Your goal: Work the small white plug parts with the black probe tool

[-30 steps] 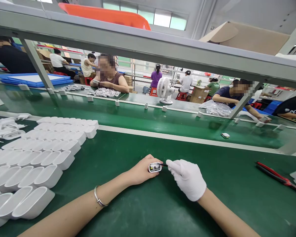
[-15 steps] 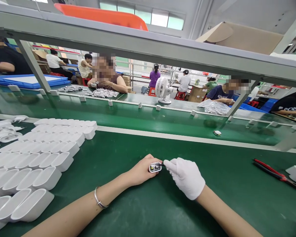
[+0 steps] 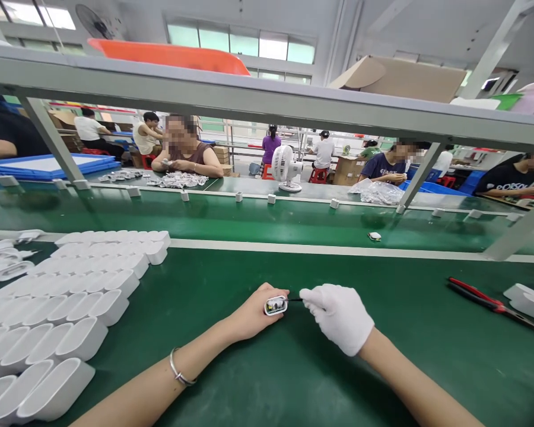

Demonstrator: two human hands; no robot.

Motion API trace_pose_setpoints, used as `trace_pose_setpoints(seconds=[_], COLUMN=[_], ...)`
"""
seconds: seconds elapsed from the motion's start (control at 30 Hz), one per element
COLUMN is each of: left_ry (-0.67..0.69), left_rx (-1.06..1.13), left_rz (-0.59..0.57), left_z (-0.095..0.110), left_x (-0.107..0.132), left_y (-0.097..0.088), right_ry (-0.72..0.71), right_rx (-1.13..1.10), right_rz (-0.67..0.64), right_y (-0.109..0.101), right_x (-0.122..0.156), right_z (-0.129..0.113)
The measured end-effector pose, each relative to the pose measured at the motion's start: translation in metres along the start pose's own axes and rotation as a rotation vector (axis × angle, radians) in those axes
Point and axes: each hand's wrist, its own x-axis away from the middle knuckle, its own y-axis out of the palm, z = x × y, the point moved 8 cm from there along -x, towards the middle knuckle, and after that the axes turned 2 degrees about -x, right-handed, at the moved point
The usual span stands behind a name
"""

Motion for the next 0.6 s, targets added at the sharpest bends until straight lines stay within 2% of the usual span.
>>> trace_pose_setpoints(seconds=[0.13,0.27,0.37,0.5,0.6], left_ry=[0.048,0.064,0.067,0.068,0.066], left_rx=[0.032,0.017,-0.010,-0.018,0.044], left_rz=[-0.006,0.009,0.013,-0.015,-0.016], left_z=[0.002,0.003,0.004,0.007,0.007], left_x=[0.000,0.000,-0.001,0.000,0.001], left_y=[0.002,0.003,0.003,0.005,0.005], right_ry=[-0.025,-0.083,-0.059,0.036,0.060], right_rx=[-0.047,0.004,0.097,0.100,-0.101], right_rz=[0.093,0.090,0.064,-0.049,-0.087], right_y=[-0.008,0.002,0.008,0.009,0.006], right_x=[0.006,0.008,0.005,0.003,0.003], right_z=[0.001,-0.020,-0.029,-0.021,-0.006])
